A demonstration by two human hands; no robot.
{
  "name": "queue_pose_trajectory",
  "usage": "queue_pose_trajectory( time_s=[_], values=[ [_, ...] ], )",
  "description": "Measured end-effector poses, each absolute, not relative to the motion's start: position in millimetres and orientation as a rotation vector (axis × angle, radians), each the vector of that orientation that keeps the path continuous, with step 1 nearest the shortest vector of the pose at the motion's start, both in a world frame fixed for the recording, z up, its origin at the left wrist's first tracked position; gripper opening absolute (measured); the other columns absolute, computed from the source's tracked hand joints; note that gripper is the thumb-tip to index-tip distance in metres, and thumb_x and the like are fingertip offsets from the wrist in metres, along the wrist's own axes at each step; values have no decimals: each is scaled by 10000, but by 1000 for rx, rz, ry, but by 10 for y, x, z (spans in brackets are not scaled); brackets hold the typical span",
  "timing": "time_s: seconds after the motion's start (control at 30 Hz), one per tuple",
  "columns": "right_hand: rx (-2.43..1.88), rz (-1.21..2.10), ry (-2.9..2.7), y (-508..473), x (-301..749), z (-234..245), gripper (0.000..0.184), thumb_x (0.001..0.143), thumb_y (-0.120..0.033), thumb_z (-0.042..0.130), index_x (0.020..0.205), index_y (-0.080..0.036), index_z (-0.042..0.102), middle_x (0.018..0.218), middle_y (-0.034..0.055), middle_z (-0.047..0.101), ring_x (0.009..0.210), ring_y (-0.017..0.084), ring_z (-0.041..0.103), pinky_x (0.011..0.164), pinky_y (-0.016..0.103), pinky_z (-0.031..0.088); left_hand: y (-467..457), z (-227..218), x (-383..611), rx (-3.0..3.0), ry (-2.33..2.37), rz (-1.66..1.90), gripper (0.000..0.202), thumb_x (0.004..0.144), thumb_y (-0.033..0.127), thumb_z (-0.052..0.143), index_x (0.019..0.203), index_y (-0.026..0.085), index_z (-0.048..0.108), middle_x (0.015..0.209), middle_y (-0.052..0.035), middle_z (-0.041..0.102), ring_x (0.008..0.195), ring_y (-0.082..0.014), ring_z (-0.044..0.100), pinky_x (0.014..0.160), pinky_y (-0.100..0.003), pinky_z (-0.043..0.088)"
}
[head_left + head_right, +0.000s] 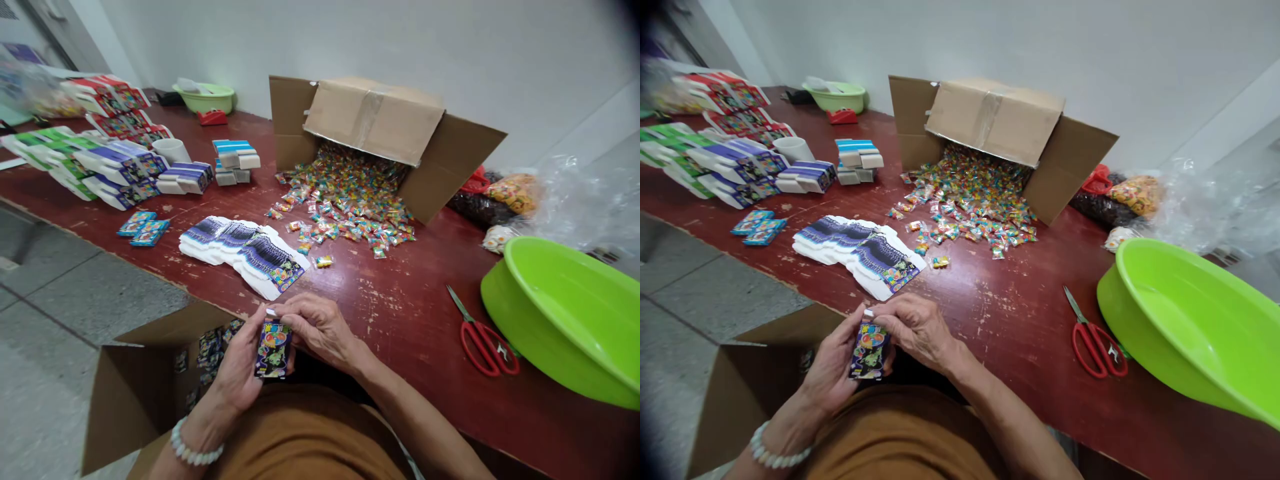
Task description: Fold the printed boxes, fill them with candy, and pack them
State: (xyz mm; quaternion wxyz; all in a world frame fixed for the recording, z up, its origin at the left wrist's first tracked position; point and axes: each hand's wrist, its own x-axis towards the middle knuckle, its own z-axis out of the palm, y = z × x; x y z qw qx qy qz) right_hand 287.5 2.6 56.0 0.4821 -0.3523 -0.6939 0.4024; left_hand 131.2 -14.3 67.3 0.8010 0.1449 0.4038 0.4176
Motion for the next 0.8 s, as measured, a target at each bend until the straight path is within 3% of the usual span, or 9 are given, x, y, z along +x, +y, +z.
queue_pose_trajectory(
  time_s=[0.1, 0.2, 0.43, 0.67, 0.8],
  values=[
    [-901, 1067, -1624, -4, 2864, 559, 158, 928, -296, 655, 955, -198, 776, 967, 74, 756, 871, 174, 692, 796, 296, 531, -133, 698, 1339, 298, 829, 911, 287, 994, 350, 465, 971, 145, 665, 700, -64, 736, 444, -182, 657, 455, -299, 569],
    [-960, 1129, -1556, -9, 2816, 546, 155, 885, -314, 702, 966, -203, 774, 979, 64, 749, 866, 174, 693, 783, 296, 542, -133, 681, 1357, 337, 847, 964, 300, 983, 347, 498, 1122, 133, 656, 731, -68, 750, 500, -195, 691, 481, -290, 580],
    [-1068, 1418, -1260, 90, 2767, 482, 240, 907, -406, 645, 995, -189, 701, 741, -5, 668, 487, 84, 550, 461, 206, 449, -155, 606, 1312, 443, 936, 976, 363, 857, 385, 661, 1096, 113, 627, 654, -52, 727, 444, -189, 648, 401, -279, 543],
    [-828, 1841, -974, 21, 2747, 523, 361, 791, -433, 795, 1043, -201, 680, 903, 10, 679, 546, 78, 543, 483, 211, 480, -157, 570, 1315, 489, 921, 1001, 533, 742, 338, 722, 1217, 154, 565, 629, 4, 688, 448, -183, 622, 398, -289, 544],
    [-913, 1594, -1251, 24, 2753, 538, 238, 845, -427, 743, 891, -194, 729, 901, 23, 690, 600, 96, 559, 538, 225, 481, -166, 603, 1286, 503, 904, 1012, 586, 755, 305, 703, 1305, 169, 551, 754, -18, 712, 521, -176, 637, 410, -265, 537]
  ],
)
